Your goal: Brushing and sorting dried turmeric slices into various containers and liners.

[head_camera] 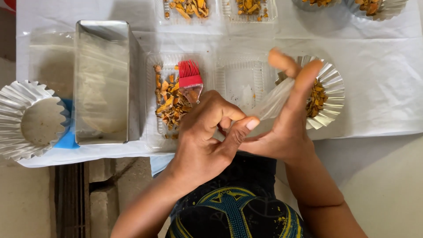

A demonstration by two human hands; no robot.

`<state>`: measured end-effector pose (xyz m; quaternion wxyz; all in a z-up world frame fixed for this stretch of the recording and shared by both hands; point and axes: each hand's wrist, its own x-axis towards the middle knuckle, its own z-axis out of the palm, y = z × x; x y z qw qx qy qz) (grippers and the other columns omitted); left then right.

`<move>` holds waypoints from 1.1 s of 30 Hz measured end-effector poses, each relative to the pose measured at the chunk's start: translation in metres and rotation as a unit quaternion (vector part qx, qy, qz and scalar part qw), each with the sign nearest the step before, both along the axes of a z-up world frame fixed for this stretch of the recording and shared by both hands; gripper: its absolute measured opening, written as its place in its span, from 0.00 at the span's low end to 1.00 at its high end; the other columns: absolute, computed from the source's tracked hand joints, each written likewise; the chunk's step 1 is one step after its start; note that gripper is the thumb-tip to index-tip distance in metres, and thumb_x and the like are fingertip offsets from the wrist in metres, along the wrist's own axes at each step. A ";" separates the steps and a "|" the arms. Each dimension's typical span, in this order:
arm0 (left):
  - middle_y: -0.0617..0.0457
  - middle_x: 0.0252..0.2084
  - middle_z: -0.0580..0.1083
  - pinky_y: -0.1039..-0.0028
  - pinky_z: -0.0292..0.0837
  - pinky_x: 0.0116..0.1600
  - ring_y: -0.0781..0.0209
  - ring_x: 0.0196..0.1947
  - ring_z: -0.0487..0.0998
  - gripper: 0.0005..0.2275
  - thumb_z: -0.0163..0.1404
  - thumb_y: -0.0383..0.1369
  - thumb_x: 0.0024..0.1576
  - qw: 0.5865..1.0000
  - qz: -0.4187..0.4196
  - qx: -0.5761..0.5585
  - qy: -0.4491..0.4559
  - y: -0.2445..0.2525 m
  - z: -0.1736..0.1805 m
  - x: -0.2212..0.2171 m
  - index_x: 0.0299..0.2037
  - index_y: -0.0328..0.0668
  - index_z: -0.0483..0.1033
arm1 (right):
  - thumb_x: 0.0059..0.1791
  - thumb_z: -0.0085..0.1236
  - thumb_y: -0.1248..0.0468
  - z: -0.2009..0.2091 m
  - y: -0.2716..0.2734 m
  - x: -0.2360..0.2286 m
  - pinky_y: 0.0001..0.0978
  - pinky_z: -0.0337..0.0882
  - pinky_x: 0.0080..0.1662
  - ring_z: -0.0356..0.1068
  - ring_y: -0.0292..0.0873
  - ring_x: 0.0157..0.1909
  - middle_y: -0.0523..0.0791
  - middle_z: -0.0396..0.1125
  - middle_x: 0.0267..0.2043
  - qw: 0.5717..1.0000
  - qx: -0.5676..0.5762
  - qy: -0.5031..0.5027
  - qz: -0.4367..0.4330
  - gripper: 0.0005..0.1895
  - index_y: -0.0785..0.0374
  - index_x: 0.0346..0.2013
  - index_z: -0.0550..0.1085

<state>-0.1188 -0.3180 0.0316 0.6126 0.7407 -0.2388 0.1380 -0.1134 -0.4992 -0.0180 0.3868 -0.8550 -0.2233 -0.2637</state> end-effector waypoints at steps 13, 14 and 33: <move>0.54 0.35 0.74 0.74 0.74 0.44 0.65 0.34 0.77 0.07 0.51 0.28 0.66 0.993 -0.105 0.030 0.043 0.017 -0.001 0.006 0.52 0.39 0.73 | 0.48 0.81 0.38 0.010 -0.019 0.018 0.37 0.71 0.62 0.66 0.43 0.61 0.50 0.54 0.63 0.981 -0.167 -0.089 0.043 0.76 0.62 0.80 0.27; 0.54 0.35 0.74 0.74 0.74 0.44 0.65 0.34 0.77 0.07 0.51 0.28 0.66 0.993 -0.105 0.030 0.041 0.018 0.003 0.007 0.52 0.39 0.73 | 0.48 0.81 0.38 0.016 -0.014 0.018 0.37 0.71 0.62 0.66 0.43 0.61 0.50 0.54 0.63 0.981 -0.167 -0.090 0.042 0.76 0.62 0.80 0.27; 0.61 0.24 0.60 0.78 0.53 0.32 0.71 0.25 0.58 0.12 0.51 0.34 0.64 0.976 -0.116 -0.074 0.171 0.005 0.001 0.008 0.28 0.46 0.65 | 0.45 0.71 0.51 0.003 -0.020 0.020 0.49 0.72 0.63 0.65 0.45 0.54 0.47 0.61 0.48 0.983 -0.018 -0.120 0.140 0.40 0.65 0.60 0.57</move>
